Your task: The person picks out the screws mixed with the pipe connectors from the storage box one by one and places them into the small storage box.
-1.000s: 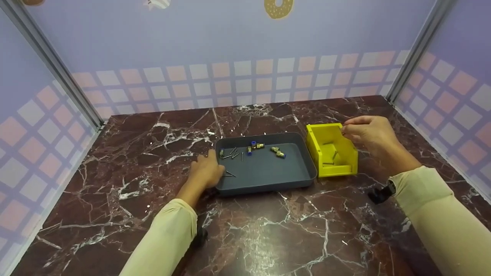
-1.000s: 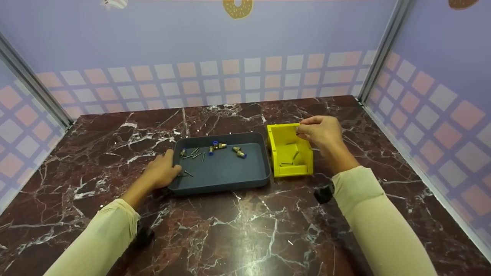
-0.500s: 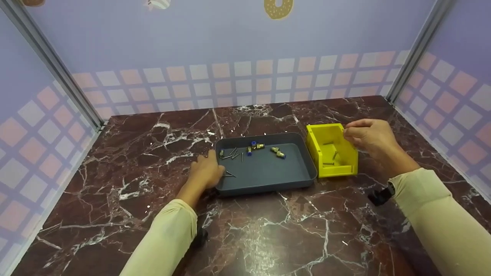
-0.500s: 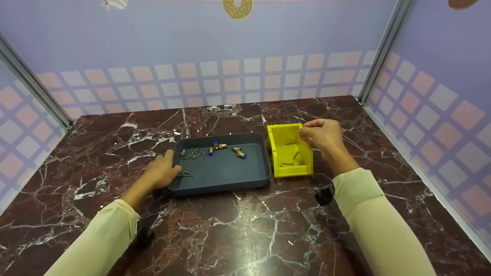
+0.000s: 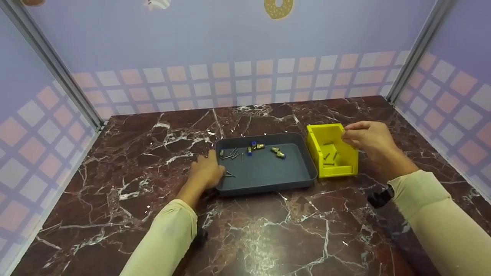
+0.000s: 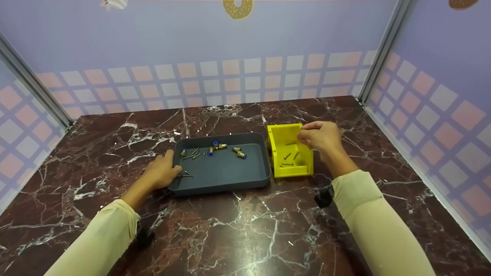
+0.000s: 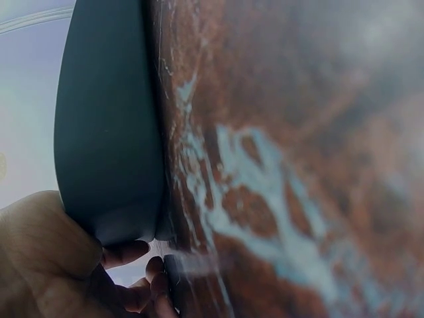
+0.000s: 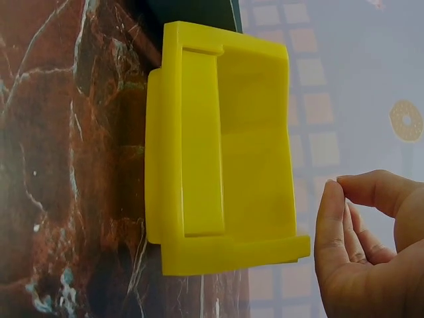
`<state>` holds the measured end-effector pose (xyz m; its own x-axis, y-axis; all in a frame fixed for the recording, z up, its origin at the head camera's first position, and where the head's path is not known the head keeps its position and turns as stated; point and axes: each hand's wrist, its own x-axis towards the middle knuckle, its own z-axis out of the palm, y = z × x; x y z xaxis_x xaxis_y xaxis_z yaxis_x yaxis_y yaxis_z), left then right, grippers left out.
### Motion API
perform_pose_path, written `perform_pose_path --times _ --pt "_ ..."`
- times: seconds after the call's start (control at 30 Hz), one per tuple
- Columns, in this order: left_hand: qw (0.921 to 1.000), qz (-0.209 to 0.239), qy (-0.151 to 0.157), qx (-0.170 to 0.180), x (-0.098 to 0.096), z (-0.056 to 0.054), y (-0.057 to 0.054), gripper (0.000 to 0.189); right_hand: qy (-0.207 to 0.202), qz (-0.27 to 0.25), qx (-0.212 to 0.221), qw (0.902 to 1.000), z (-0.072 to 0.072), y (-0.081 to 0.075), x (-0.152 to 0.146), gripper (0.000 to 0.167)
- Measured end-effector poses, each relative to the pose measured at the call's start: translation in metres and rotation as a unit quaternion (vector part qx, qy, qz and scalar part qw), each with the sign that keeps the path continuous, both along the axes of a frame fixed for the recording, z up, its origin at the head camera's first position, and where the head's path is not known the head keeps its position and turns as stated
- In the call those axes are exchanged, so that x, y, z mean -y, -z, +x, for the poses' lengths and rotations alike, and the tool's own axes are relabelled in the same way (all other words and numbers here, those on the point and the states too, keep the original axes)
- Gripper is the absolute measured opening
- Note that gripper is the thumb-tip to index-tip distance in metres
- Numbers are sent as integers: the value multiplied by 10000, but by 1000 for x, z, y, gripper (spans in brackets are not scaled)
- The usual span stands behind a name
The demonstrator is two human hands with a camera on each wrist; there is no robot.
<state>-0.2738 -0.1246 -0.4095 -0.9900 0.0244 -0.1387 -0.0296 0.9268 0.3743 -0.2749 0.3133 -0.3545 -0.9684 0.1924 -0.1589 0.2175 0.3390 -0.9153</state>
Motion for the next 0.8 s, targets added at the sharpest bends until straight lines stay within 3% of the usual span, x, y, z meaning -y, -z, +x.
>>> perform_pose_path --times 0.13,0.27,0.37,0.8 --pt "10000 -9 10 -10 0 1 0 62 -32 -269 -76 9996 1 1 4 39" --pt "10000 45 -11 26 1 1 0 62 -110 -897 -321 9954 2 2 11 22" --pt "10000 34 -6 27 1 1 0 63 -161 -1251 -380 9913 3 3 17 19" --pt "10000 64 -9 5 2 1 1 64 -486 -1721 -262 9835 1 3 58 47"
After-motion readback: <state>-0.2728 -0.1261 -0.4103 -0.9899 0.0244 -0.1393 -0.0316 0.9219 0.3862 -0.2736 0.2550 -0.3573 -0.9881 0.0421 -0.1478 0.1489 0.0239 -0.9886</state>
